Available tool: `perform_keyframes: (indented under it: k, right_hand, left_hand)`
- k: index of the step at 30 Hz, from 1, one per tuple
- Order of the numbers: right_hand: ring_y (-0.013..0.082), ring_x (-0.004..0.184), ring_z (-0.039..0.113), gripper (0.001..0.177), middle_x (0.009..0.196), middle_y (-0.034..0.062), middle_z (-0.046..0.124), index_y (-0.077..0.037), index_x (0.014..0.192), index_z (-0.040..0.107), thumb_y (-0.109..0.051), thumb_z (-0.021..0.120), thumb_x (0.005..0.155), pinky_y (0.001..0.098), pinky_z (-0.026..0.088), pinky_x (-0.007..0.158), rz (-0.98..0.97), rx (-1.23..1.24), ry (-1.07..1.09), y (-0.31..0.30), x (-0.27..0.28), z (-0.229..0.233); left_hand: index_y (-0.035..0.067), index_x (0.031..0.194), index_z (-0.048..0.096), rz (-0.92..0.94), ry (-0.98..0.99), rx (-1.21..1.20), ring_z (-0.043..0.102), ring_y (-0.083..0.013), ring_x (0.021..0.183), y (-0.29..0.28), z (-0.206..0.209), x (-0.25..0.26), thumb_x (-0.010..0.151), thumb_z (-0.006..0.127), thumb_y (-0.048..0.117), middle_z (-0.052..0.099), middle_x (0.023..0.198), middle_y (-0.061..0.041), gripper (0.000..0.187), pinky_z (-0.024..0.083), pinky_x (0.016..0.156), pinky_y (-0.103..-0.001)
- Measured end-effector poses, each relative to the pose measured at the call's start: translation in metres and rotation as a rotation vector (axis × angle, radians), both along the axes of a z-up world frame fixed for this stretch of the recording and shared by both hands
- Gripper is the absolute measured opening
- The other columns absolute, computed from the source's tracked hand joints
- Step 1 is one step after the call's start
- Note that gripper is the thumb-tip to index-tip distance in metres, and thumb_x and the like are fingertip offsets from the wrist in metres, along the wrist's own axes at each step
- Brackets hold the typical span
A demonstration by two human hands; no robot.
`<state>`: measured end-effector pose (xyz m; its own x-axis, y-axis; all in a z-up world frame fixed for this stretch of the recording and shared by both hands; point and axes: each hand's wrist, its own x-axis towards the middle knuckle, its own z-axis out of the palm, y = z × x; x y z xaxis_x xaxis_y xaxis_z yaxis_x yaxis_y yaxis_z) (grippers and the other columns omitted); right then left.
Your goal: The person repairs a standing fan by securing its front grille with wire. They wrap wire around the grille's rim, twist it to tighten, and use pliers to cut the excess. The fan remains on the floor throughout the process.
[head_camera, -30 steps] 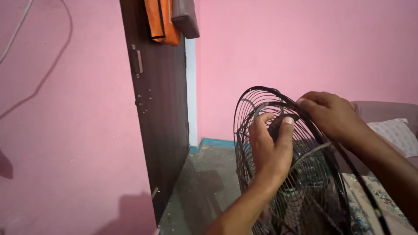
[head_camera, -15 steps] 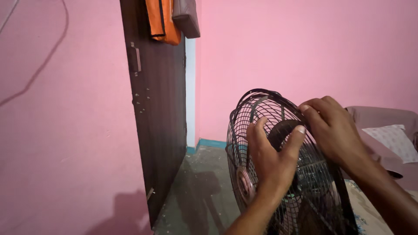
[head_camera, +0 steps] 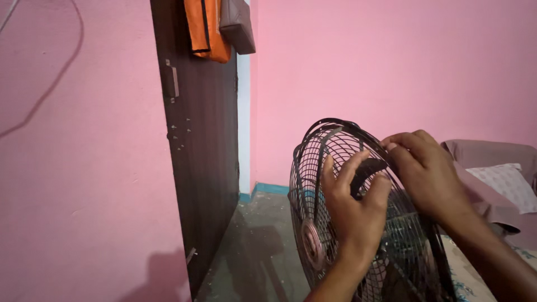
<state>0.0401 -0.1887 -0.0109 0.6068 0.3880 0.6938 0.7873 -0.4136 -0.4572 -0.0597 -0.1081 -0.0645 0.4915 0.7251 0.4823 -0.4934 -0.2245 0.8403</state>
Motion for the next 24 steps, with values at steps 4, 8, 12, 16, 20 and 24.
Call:
perform_keyframes:
  k: [4,8,12,16,20,24]
  right_hand:
    - [0.0255,0.093,0.065,0.033,0.104,0.0140,0.064,-0.004,0.116,0.073,-0.024,0.053,0.100,0.0418,0.051,0.084,0.033,0.040,0.023,0.000,-0.001,0.000]
    - [0.0253,0.094,0.065,0.031,0.106,0.0137,0.063,-0.003,0.116,0.072,-0.023,0.054,0.100,0.0411,0.051,0.083,0.021,0.039,0.075,0.001,0.000,0.001]
    - [0.0210,0.101,0.064,0.032,0.111,0.0127,0.062,-0.003,0.119,0.071,-0.023,0.053,0.100,0.0357,0.051,0.086,0.115,0.067,0.112,0.002,0.001,0.003]
    - [0.0212,0.092,0.065,0.033,0.108,0.0109,0.066,-0.007,0.125,0.067,-0.024,0.052,0.101,0.0359,0.053,0.074,0.168,0.163,0.516,0.002,-0.007,0.009]
    - [0.0196,0.087,0.066,0.031,0.103,0.0121,0.070,-0.005,0.123,0.066,-0.024,0.052,0.103,0.0345,0.053,0.073,0.223,0.172,0.680,-0.001,-0.009,0.014]
    - [0.0201,0.089,0.066,0.030,0.103,0.0127,0.069,-0.002,0.119,0.065,-0.018,0.049,0.100,0.0367,0.055,0.079,0.320,0.174,0.687,-0.002,0.006,0.010]
  left_hand:
    - [0.017,0.117,0.079,0.027,-0.036,0.010,0.023,-0.0391,0.156,0.000,0.001,0.002,0.073,0.069,0.026,0.023,0.166,-0.023,0.045,0.024,0.119,-0.057]
    - [0.017,0.117,0.078,0.116,-0.085,0.074,0.026,-0.0413,0.154,0.000,0.002,0.008,0.074,0.069,0.025,0.027,0.165,-0.027,0.045,0.025,0.121,-0.054]
    - [0.017,0.118,0.079,0.126,-0.068,0.119,0.026,-0.0415,0.155,0.002,0.002,0.010,0.074,0.068,0.024,0.025,0.167,-0.026,0.045,0.025,0.120,-0.055]
    - [0.017,0.116,0.080,0.128,-0.046,0.129,0.027,-0.0401,0.155,0.003,0.004,0.011,0.073,0.067,0.023,0.027,0.166,-0.024,0.045,0.026,0.119,-0.057]
    - [0.019,0.113,0.081,0.135,-0.057,0.121,0.030,-0.0394,0.153,0.003,0.004,0.014,0.071,0.068,0.024,0.030,0.164,-0.023,0.044,0.028,0.119,-0.058]
    - [0.022,0.115,0.081,0.138,0.002,0.134,0.025,-0.0402,0.154,0.004,0.004,0.015,0.072,0.068,0.024,0.030,0.165,-0.022,0.046,0.020,0.119,-0.061]
